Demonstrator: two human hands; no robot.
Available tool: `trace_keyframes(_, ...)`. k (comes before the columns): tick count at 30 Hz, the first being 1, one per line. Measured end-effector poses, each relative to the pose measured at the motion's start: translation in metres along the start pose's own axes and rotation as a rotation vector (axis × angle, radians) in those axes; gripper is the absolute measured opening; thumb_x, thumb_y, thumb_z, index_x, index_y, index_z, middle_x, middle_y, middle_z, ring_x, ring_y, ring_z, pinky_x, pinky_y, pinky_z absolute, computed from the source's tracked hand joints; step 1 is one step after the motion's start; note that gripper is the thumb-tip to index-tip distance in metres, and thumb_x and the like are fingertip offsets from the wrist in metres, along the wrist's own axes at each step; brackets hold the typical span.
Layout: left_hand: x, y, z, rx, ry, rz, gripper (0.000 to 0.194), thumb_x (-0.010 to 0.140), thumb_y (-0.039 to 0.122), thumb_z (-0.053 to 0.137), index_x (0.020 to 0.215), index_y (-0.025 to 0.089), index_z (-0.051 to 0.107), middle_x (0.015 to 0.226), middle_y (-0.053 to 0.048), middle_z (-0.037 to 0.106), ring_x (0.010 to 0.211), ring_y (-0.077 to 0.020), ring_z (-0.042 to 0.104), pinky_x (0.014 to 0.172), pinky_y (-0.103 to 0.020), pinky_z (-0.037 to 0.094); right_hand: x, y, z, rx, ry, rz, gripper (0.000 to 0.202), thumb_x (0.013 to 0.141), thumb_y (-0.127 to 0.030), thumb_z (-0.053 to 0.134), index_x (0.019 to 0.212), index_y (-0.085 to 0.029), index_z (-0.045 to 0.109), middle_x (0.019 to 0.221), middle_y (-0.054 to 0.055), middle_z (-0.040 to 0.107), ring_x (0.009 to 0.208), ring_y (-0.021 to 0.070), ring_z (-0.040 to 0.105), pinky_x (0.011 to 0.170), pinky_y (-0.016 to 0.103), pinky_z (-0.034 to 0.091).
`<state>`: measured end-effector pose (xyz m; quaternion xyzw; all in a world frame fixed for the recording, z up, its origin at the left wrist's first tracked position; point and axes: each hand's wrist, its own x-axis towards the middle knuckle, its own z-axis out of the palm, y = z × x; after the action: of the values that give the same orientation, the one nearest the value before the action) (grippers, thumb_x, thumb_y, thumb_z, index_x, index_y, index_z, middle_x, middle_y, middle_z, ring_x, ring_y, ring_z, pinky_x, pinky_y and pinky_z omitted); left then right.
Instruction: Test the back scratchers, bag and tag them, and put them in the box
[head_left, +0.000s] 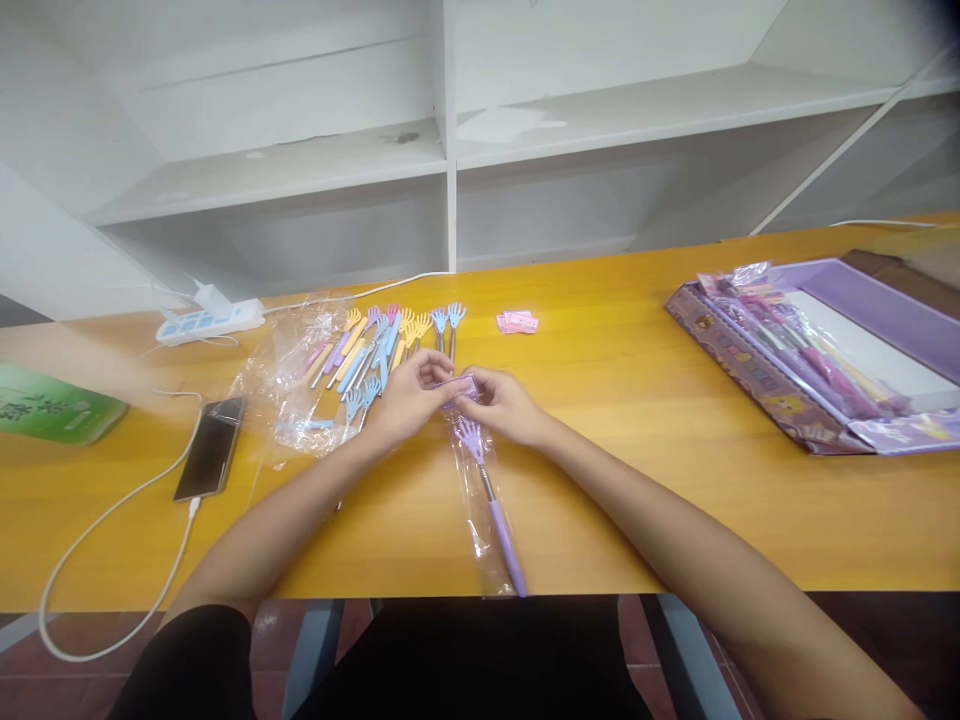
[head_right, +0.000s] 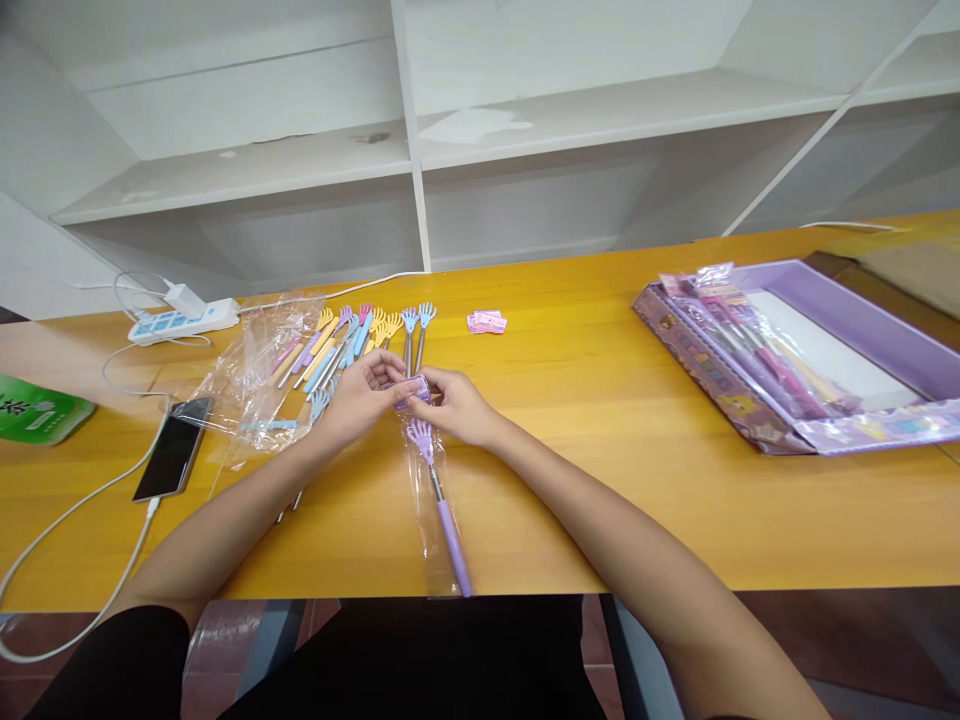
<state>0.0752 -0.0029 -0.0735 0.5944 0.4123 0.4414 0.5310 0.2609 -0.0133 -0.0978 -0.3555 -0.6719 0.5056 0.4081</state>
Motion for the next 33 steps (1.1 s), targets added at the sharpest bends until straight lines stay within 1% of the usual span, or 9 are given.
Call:
trace_keyframes(6,0.001,-0.001,-0.004,0.038,-0.007,0.057,0.033,0.079,0.034,0.089,0.094,0.018,0.064,0.082,0.0,0.065,0.079,-0.0132,0.065,0.076,-0.028,0.054,0.0,0.002,-0.004,-0.037,0.013,-0.011,0.033,0.09,-0.049,0.069,0.083,-0.021,0.055,0.073,-0.003,0.053,0.066,0.0123,0.046,0.059,0.025,0.038)
trace_keyframes(11,0.001,0.0,-0.004,0.059,0.024,0.069,0.033,0.077,0.032,0.088,0.089,0.018,0.06,0.087,0.0,0.064,0.083,-0.0129,0.064,0.08,-0.029,0.054,0.004,0.005,-0.01,-0.042,0.072,-0.047,0.022,0.093,-0.038,0.059,0.082,-0.02,0.061,0.072,-0.003,0.058,0.066,0.0126,0.052,0.062,0.025,0.043)
trace_keyframes(13,0.001,0.001,-0.004,0.062,0.036,0.063,0.034,0.076,0.03,0.088,0.09,0.018,0.06,0.087,0.0,0.063,0.084,-0.0131,0.064,0.081,-0.029,0.055,0.005,0.008,-0.015,0.023,0.126,-0.03,0.019,0.092,-0.036,0.058,0.08,-0.021,0.06,0.068,-0.003,0.057,0.062,0.0126,0.053,0.06,0.025,0.045)
trace_keyframes(16,0.001,0.002,-0.003,0.074,0.05,0.065,0.034,0.076,0.026,0.087,0.095,0.018,0.06,0.089,0.0,0.064,0.086,-0.0131,0.065,0.081,-0.028,0.054,0.006,0.009,-0.023,0.157,0.179,0.029,0.022,0.094,-0.042,0.056,0.084,-0.022,0.059,0.069,-0.003,0.057,0.055,0.0125,0.053,0.049,0.024,0.043)
trace_keyframes(19,0.001,0.002,-0.004,0.055,0.068,0.074,0.035,0.076,0.025,0.087,0.097,0.018,0.059,0.089,0.0,0.064,0.086,-0.013,0.065,0.081,-0.028,0.055,0.006,0.009,-0.027,0.106,0.087,0.038,0.035,0.098,-0.053,0.057,0.085,-0.022,0.06,0.069,-0.003,0.057,0.058,0.0133,0.053,0.05,0.025,0.043)
trace_keyframes(24,0.0,0.006,-0.004,0.03,0.128,0.159,0.036,0.076,0.027,0.088,0.095,0.019,0.058,0.089,0.0,0.065,0.087,-0.0132,0.067,0.081,-0.028,0.057,0.006,0.006,-0.023,0.008,-0.208,0.03,0.045,0.092,-0.062,0.068,0.097,-0.017,0.071,0.088,0.002,0.071,0.082,0.0193,0.063,0.08,0.033,0.051)
trace_keyframes(27,-0.001,0.014,-0.004,0.025,0.228,0.282,0.035,0.08,0.031,0.087,0.093,0.02,0.056,0.09,-0.001,0.066,0.088,-0.0134,0.068,0.083,-0.029,0.058,0.005,0.003,-0.023,0.061,-0.312,0.07,0.047,0.09,-0.061,0.071,0.102,-0.016,0.073,0.096,0.003,0.072,0.09,0.0206,0.064,0.086,0.034,0.051)
trace_keyframes(31,0.001,0.03,-0.01,0.055,0.42,0.466,0.037,0.083,0.032,0.087,0.097,0.022,0.055,0.093,-0.001,0.064,0.091,-0.013,0.067,0.087,-0.029,0.058,0.003,-0.001,-0.021,0.066,-0.312,0.104,0.04,0.086,-0.055,0.077,0.094,-0.017,0.068,0.086,0.0,0.067,0.08,0.0162,0.061,0.076,0.03,0.049)
trace_keyframes(33,0.003,0.039,-0.017,0.067,0.441,0.496,0.038,0.083,0.03,0.087,0.1,0.022,0.054,0.094,0.0,0.063,0.092,-0.0132,0.067,0.089,-0.03,0.058,0.005,-0.007,-0.019,-0.001,-0.259,0.064,0.037,0.086,-0.053,0.077,0.09,-0.018,0.067,0.083,-0.001,0.066,0.076,0.0149,0.059,0.073,0.029,0.048)
